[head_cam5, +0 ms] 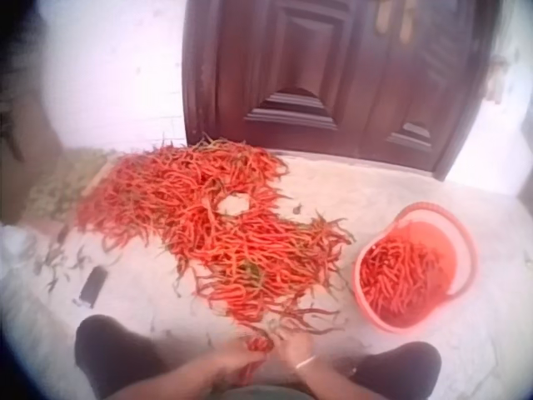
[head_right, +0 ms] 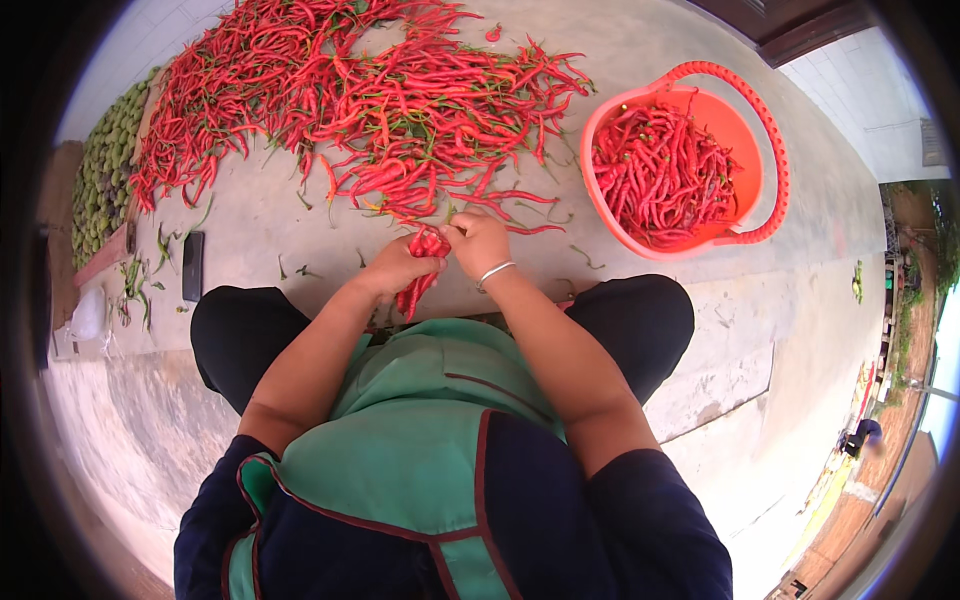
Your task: The person sorts red chili peppers by hand, picking them from a large pile on the floor and putting them into a red plastic basket.
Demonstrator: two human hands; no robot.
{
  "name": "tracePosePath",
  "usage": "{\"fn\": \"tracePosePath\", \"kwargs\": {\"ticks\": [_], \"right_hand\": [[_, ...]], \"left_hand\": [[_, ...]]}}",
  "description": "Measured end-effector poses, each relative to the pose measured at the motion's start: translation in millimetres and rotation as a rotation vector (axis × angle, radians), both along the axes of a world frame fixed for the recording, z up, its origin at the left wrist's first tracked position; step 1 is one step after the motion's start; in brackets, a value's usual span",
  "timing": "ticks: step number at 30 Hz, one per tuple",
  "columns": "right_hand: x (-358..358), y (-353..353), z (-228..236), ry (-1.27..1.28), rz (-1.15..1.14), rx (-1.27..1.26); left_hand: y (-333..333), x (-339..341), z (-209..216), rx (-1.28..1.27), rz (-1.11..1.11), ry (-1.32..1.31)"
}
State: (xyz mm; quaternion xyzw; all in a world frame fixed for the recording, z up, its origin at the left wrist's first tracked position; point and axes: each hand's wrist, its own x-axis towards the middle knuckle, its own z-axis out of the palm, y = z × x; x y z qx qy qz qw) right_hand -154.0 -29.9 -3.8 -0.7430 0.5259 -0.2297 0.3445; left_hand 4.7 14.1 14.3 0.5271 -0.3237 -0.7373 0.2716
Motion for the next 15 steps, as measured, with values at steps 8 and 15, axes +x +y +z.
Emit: {"fn": "tracePosePath", "kwargs": {"ticks": [8, 15], "right_hand": [[-51.3, -10.3, -62.1, 0.54, 0.07, 0.015], [-45.4, -32.7, -75.8, 0.613, 0.071, 0.019]], "left_hand": [[-9.6, 22.2, -30.0, 0.197, 0.281, -0.062], [-11.1, 21.0, -51.5, 0.076, 0.254, -0.081]]}}
